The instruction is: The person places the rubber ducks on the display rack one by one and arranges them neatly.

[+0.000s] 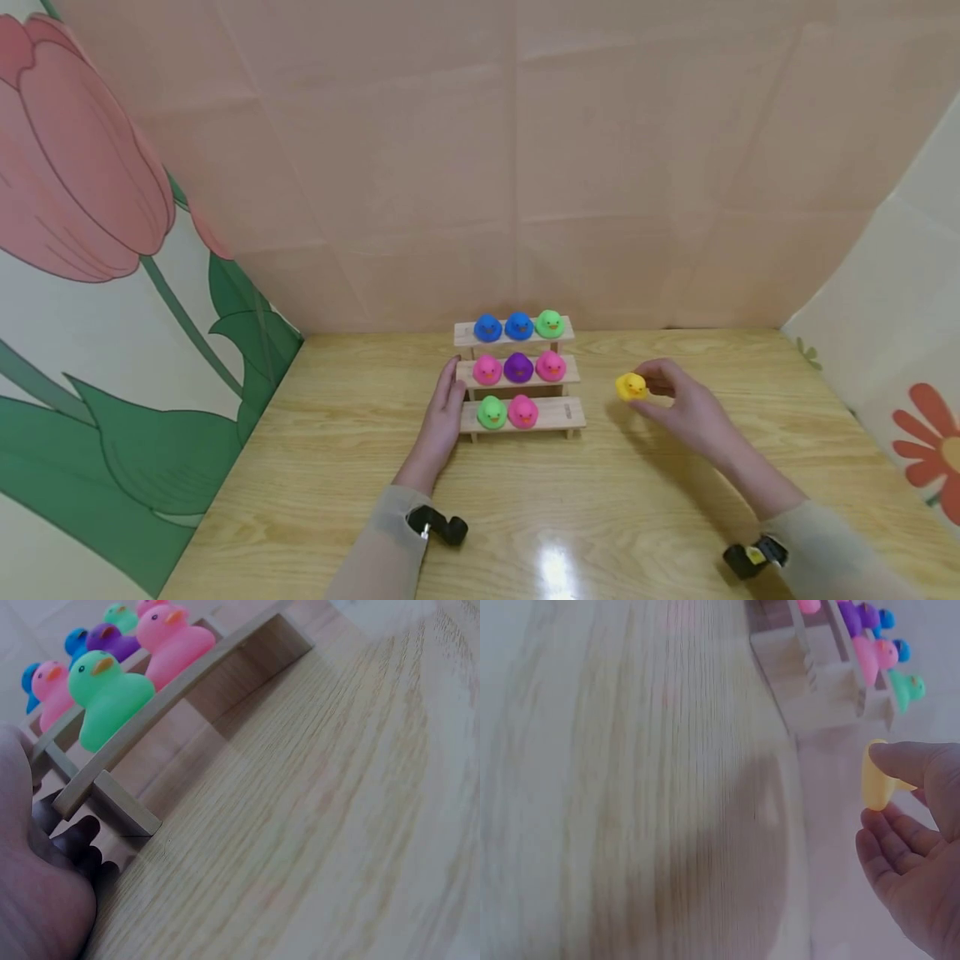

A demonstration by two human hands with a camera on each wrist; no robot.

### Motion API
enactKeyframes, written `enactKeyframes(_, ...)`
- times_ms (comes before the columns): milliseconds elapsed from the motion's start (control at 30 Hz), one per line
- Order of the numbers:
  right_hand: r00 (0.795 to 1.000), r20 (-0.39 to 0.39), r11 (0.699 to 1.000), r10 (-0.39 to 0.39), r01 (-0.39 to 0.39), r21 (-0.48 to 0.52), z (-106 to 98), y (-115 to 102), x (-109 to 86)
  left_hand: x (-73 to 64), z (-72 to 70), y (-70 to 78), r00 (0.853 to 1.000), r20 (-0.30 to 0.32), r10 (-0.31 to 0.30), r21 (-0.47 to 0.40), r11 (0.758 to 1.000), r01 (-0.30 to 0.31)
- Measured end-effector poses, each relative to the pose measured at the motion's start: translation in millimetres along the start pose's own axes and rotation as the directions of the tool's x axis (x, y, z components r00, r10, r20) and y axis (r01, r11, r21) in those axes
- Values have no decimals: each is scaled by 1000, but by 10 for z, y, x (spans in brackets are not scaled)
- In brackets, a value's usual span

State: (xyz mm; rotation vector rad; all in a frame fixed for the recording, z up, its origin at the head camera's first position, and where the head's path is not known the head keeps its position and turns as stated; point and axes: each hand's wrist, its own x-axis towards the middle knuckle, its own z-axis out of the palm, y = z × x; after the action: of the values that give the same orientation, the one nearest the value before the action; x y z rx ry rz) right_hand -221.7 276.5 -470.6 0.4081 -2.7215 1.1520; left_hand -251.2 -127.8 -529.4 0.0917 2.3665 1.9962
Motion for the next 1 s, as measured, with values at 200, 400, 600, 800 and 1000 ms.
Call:
enactKeyframes(200,1000,24,1000,13,-14,15,65,-148,-29,6,-1,-9,1000,2,9,3,1000,-9)
enactKeyframes(400,999,36,1000,-10,9,30,133,-299,-34,13,-5,-15,1000,2,11,1,1000,-11)
enactKeyframes(600,999,50,1000,-16,15,22,243,-410,-23,28,-10,-32,1000,0,15,-3,1000,-15)
enactKeyframes(800,998,47,998,-34,31,61,376,-504,0,27,-6,-29,1000,-2,12,1,1000,-12)
enactKeyframes(1000,995,27,993,-93,91,73,537,-553,33,26,-6,-23,1000,1,13,2,1000,-13)
